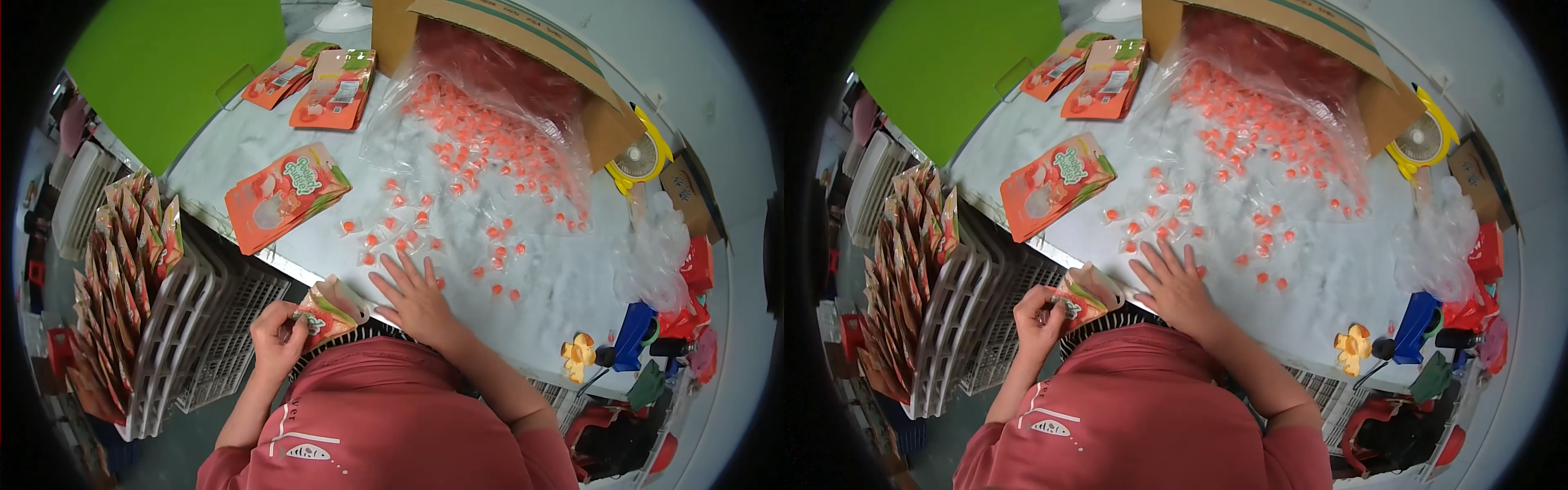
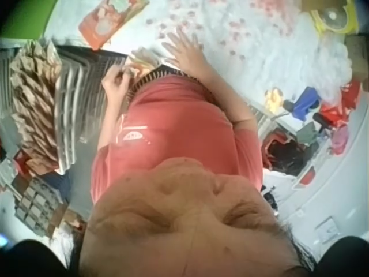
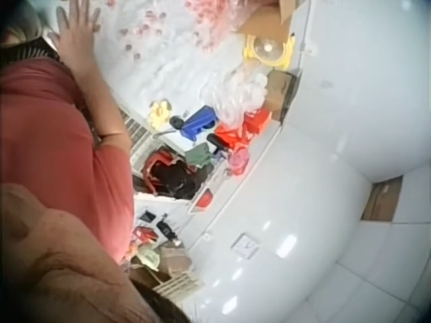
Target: Manually packaging individual candies into printed plastic bags in a factory setting.
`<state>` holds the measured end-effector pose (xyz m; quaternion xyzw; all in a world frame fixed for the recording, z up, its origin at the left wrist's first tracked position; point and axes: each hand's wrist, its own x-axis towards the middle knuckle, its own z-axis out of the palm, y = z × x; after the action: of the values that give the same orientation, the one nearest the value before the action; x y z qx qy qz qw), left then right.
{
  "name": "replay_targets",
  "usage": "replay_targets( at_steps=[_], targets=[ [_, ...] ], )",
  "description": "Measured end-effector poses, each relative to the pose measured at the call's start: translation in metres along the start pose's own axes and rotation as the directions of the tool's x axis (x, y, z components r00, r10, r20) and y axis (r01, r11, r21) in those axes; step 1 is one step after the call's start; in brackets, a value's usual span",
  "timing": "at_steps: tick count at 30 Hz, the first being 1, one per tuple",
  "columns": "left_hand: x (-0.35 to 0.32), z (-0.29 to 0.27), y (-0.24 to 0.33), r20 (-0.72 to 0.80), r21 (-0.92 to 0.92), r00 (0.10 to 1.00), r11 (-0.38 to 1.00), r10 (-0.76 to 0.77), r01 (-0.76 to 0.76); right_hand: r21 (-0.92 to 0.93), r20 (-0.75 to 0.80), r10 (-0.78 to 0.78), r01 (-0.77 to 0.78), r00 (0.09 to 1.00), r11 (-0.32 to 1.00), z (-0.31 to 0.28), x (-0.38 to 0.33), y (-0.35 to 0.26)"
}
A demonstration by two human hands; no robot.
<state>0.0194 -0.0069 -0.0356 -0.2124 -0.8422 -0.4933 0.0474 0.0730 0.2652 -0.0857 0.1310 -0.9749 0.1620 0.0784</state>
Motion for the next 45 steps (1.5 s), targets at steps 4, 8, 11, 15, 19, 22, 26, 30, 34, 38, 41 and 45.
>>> replay_targets(
  at_steps=[4, 8, 11, 15, 19, 22, 26, 30, 34, 38, 41, 45],
  targets=[
    [0.001, -0.003, -0.001, -0.006, -0.009, 1.0, 1.0, -0.006, 0.006, -0.059, -0.071, 0.089, -0.093, 0.993, 0.994, 0.007, -0.001, 0.027],
    [0.0, -0.001, 0.0, -0.039, -0.035, 0.999, 0.999, -0.024, 0.023, 0.033, -0.135, 0.155, -0.152, 0.979, 0.988, 0.006, -0.013, 0.042],
    [-0.001, 0.002, -0.002, -0.042, -0.055, 0.999, 0.998, -0.007, 0.005, 0.118, -0.266, 0.157, -0.13, 0.951, 0.984, -0.001, -0.006, 0.046],
    [-0.004, 0.001, -0.002, 0.009, -0.047, 1.0, 0.999, -0.007, 0.007, -0.002, -0.29, 0.135, -0.142, 0.947, 0.99, 0.001, 0.027, 0.053],
    [-0.006, -0.005, -0.004, -0.03, -0.058, 0.999, 0.998, -0.025, 0.023, -0.102, -0.234, 0.068, -0.094, 0.97, 0.99, 0.01, 0.026, 0.056],
    [-0.007, -0.006, -0.004, -0.034, -0.07, 0.998, 0.996, -0.05, 0.047, -0.033, -0.248, 0.118, -0.13, 0.961, 0.991, 0.016, 0.011, 0.057],
    [-0.008, -0.005, -0.001, 0.012, -0.043, 0.996, 0.995, -0.087, 0.087, -0.083, -0.338, 0.102, -0.137, 0.936, 0.987, 0.01, 0.01, 0.052],
    [-0.011, -0.005, -0.003, 0.052, -0.049, 0.993, 0.993, -0.103, 0.105, -0.11, -0.328, 0.104, -0.147, 0.939, 0.983, 0.015, 0.018, 0.054],
    [-0.012, -0.002, -0.003, 0.009, -0.063, 0.999, 0.997, -0.042, 0.043, -0.104, -0.29, 0.108, -0.143, 0.951, 0.984, 0.015, 0.048, 0.05],
    [-0.015, -0.007, 0.002, 0.056, -0.067, 0.99, 0.988, -0.133, 0.136, -0.063, -0.314, 0.094, -0.119, 0.945, 0.991, 0.005, 0.084, 0.051],
    [-0.015, -0.006, 0.005, 0.068, -0.063, 0.989, 0.989, -0.13, 0.134, -0.016, -0.247, 0.107, -0.114, 0.963, 0.993, 0.016, 0.088, 0.064],
    [-0.016, -0.004, 0.003, 0.052, -0.057, 0.995, 0.994, -0.089, 0.092, -0.001, -0.246, 0.098, -0.101, 0.964, 0.995, 0.018, 0.084, 0.062]
  ],
)
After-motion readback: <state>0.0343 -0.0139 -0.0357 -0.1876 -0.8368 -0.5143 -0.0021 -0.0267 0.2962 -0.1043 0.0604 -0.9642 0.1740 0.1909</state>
